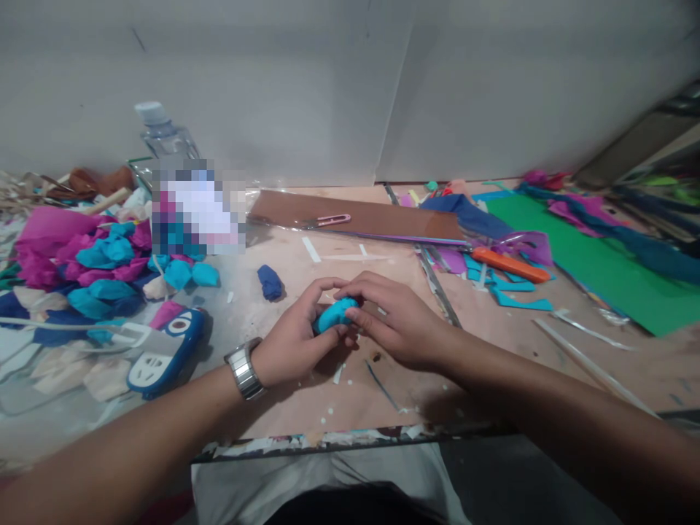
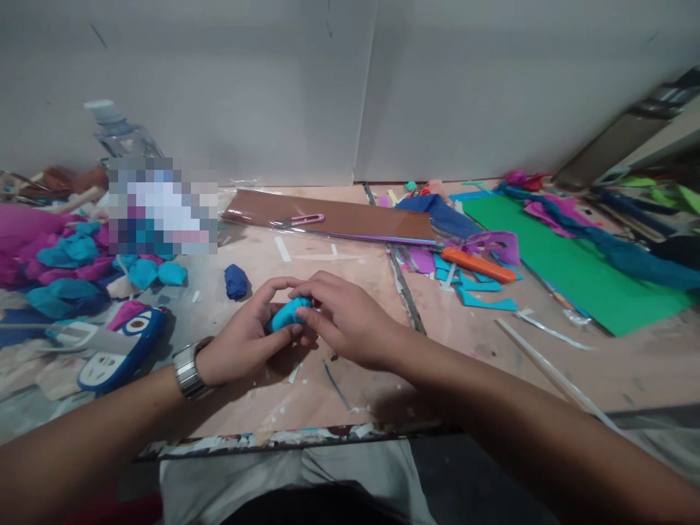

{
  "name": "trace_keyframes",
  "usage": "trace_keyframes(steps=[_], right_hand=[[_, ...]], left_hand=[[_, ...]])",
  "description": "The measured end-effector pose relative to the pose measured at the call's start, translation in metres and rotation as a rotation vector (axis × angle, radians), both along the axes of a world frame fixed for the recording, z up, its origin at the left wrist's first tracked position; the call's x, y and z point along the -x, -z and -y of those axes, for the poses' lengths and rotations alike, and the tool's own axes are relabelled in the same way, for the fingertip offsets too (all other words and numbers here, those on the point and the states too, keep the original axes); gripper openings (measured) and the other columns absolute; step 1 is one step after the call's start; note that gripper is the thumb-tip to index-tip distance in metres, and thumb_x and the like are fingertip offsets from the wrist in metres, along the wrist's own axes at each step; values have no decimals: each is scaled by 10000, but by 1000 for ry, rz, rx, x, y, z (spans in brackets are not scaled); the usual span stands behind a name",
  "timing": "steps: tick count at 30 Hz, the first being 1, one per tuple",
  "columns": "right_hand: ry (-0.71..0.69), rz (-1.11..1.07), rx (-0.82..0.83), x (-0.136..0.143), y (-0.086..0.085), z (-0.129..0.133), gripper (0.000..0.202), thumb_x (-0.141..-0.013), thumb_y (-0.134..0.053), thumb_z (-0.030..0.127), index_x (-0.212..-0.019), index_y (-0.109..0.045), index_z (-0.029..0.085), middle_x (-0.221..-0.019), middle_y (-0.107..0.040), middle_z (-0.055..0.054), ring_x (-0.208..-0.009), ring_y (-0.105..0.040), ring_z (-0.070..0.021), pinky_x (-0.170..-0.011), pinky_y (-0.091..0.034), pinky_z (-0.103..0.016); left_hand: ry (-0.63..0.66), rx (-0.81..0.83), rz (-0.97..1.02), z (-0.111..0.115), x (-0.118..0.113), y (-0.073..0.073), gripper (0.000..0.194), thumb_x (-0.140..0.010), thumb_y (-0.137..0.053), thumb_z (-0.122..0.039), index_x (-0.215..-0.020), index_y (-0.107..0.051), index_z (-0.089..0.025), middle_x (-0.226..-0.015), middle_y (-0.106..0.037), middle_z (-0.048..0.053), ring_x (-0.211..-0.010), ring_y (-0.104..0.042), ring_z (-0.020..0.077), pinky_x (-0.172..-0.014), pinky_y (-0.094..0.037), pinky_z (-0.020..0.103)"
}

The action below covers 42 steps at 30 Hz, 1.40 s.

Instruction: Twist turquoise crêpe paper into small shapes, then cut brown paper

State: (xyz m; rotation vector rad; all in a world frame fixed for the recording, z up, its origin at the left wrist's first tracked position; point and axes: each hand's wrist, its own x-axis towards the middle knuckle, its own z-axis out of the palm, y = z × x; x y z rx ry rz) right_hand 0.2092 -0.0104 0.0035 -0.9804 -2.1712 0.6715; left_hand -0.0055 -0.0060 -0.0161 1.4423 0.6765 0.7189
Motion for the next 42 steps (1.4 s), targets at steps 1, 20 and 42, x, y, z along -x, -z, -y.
trace_keyframes(steps=[1,20,42], right_hand=[[11,-5,4,0,-1,0,241,-1016,-606,263,-1251,-636,223,-1158,-686,-79,-1030,-646,-211,-913,-514,-365],[38,-81,-68,-2,2,-5,210,-1026,-613,348,-1169,-700,222,-1046,-696,-59,-974,-641,-198,-874,-503,-348],[60,-18,-69,-2,-4,-2,182,-975,-678,313,-1080,-761,190,-931,-721,-41,-839,-645,-157,-768,-484,-284]], left_hand=[[1,-9,-12,0,0,0,526,-976,-636,-218,-1429,-371,-254,-1047,-692,52,-882,-704,186,-828,-569,353],[-215,-183,-78,-6,1,1,206,-952,-718,-332,-1000,-598,-171,-1022,-692,61,-926,-666,173,-843,-526,320],[12,-17,-213,-2,3,-1,318,-910,-741,-362,-1131,-625,-164,-966,-727,61,-811,-687,176,-682,-539,267]])
